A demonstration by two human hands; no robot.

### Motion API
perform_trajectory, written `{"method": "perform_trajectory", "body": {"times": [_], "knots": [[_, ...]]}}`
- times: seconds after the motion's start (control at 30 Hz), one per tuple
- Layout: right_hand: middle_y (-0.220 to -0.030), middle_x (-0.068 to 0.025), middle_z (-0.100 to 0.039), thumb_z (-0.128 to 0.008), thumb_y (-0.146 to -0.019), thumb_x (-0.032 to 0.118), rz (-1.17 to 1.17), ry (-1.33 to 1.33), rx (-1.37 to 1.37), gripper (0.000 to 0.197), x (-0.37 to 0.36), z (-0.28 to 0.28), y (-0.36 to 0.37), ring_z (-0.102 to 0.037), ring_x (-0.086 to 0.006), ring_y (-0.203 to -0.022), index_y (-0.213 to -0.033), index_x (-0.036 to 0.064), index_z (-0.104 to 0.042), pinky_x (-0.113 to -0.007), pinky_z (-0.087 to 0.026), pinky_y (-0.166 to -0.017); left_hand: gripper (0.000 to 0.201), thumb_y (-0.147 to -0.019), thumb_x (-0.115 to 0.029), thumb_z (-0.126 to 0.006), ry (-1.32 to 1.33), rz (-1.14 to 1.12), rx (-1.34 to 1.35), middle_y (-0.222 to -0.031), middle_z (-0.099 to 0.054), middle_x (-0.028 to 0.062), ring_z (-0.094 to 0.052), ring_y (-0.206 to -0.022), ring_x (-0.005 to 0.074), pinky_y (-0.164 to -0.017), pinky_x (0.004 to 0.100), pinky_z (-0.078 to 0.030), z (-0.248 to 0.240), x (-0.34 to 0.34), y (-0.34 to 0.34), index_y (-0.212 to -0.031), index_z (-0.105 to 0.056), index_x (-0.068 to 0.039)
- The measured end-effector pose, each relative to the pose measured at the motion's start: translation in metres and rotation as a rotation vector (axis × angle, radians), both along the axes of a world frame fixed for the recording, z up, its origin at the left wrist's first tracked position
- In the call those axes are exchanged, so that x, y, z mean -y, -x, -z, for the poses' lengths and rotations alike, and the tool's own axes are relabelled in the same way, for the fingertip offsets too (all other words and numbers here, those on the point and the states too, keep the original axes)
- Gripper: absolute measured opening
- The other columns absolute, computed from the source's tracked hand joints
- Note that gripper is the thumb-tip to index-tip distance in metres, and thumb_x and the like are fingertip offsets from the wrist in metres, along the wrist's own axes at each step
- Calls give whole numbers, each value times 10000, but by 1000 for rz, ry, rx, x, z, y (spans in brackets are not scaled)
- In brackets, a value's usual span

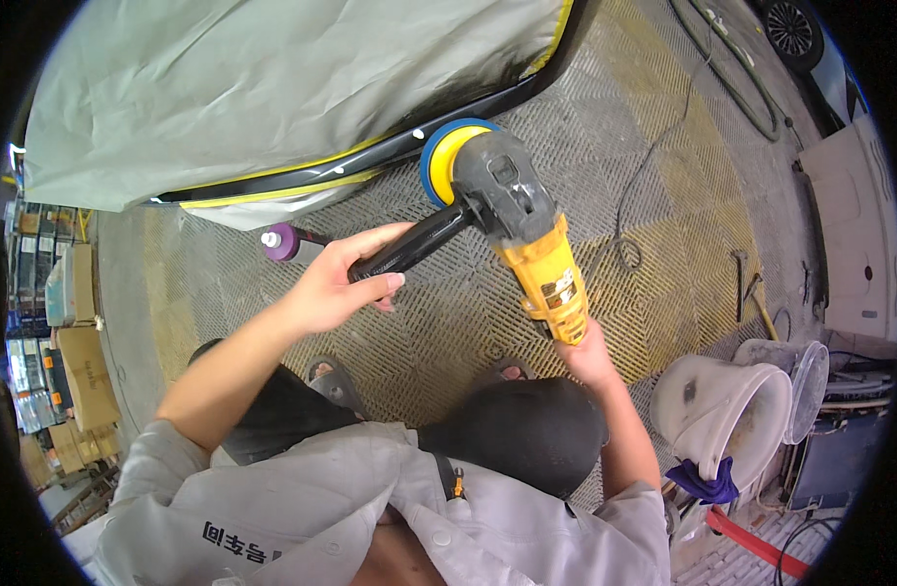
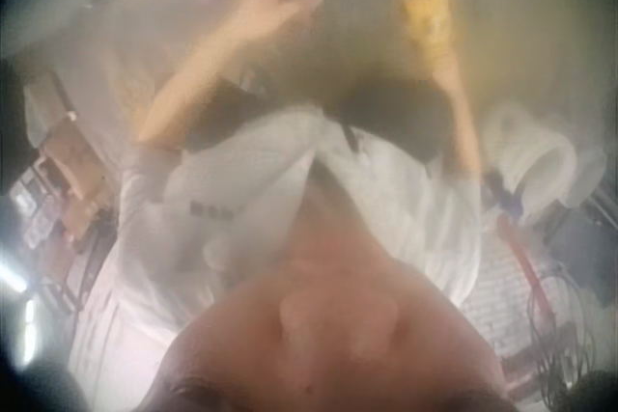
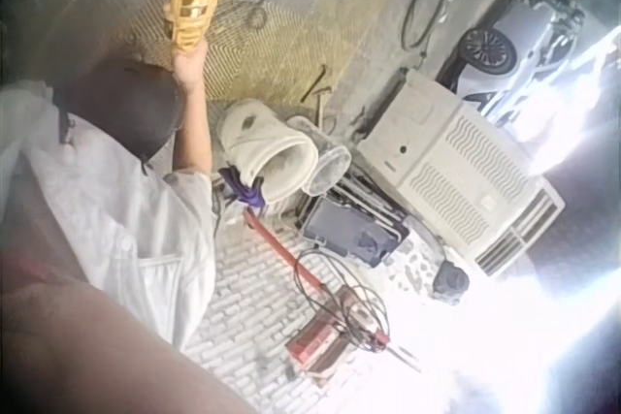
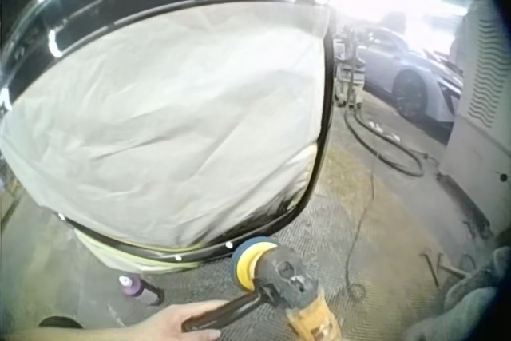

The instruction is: The person uses a yellow electric polisher with a blue pad to polish the black car bumper. They repeatedly apply a purple liquid compound from a bottle onto the bumper and continue polishing the surface.

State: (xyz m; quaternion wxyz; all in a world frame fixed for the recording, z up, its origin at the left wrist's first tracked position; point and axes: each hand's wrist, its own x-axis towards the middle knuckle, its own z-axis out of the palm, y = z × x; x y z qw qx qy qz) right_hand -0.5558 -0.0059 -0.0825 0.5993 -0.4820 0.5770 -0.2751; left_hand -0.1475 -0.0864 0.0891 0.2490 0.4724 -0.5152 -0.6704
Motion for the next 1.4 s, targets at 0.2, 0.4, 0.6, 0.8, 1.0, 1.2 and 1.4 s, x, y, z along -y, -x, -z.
{"method": "perform_trajectory", "body": {"times": [0.2, 0.4, 0.6, 0.8, 1.0, 1.2, 1.4], "knots": [[-1151, -58, -761, -575, -845, -101, -181, 169, -93, 456, 38, -39, 21, -686, -136, -1063, -1285, -35, -673, -300, -544, -950, 665, -1009, -5, -678, 64, -149, -163, -1003, -694, 69, -695, -855, 134, -764, 328, -633, 41, -13, -4, -1637, -457, 2], [-1167, -134, -773, -590, -837, -59, -274, 164, -211, 474, 65, -58, 6, -718, -206, -1131, -1304, -32, -663, -338, -542, -1002, 618, -1043, -52, -678, 49, -331, -185, -957, -663, 48, -650, -756, 115, -698, 320, -626, 57, -37, -22, -1622, -470, 14], [-1192, -207, -781, -623, -846, -14, -335, 229, -288, 468, 81, -71, 9, -759, -297, -1153, -1311, -18, -673, -371, -568, -1000, 585, -1057, -99, -695, -11, -413, -135, -819, -639, 26, -623, -669, 103, -619, 304, -584, 55, -39, -8, -1596, -502, 22], [-1244, -113, -784, -580, -823, -121, -237, 250, -198, 500, 102, -74, 52, -718, -196, -1181, -1306, -46, -687, -318, -532, -1041, 576, -1042, -156, -743, 43, -354, -209, -797, -638, 0, -621, -639, 75, -576, 263, -557, 58, 7, 44, -1568, -559, -8], [-1239, -126, -793, -602, -860, -95, -300, 239, -216, 436, 102, -55, 48, -736, -212, -1162, -1275, -27, -720, -340, -551, -1022, 599, -1052, -154, -728, 46, -359, -140, -803, -649, 24, -625, -639, 94, -595, 276, -559, 55, -2, 42, -1590, -520, 7], [-1211, -200, -787, -670, -867, -3, -375, 223, -223, 450, 88, -24, -16, -757, -316, -1178, -1316, 8, -692, -380, -571, -1026, 596, -1043, -67, -698, 80, -423, -44, -866, -670, 48, -644, -676, 110, -640, 294, -586, 62, -59, -22, -1591, -493, 46], [-1195, -210, -785, -760, -858, 39, -346, 242, -228, 450, 85, -22, -26, -758, -337, -1177, -1301, -2, -697, -386, -580, -1009, 617, -1046, -57, -688, 41, -422, -112, -867, -680, 73, -675, -711, 150, -679, 320, -587, 79, -68, -35, -1615, -465, 30]]}}
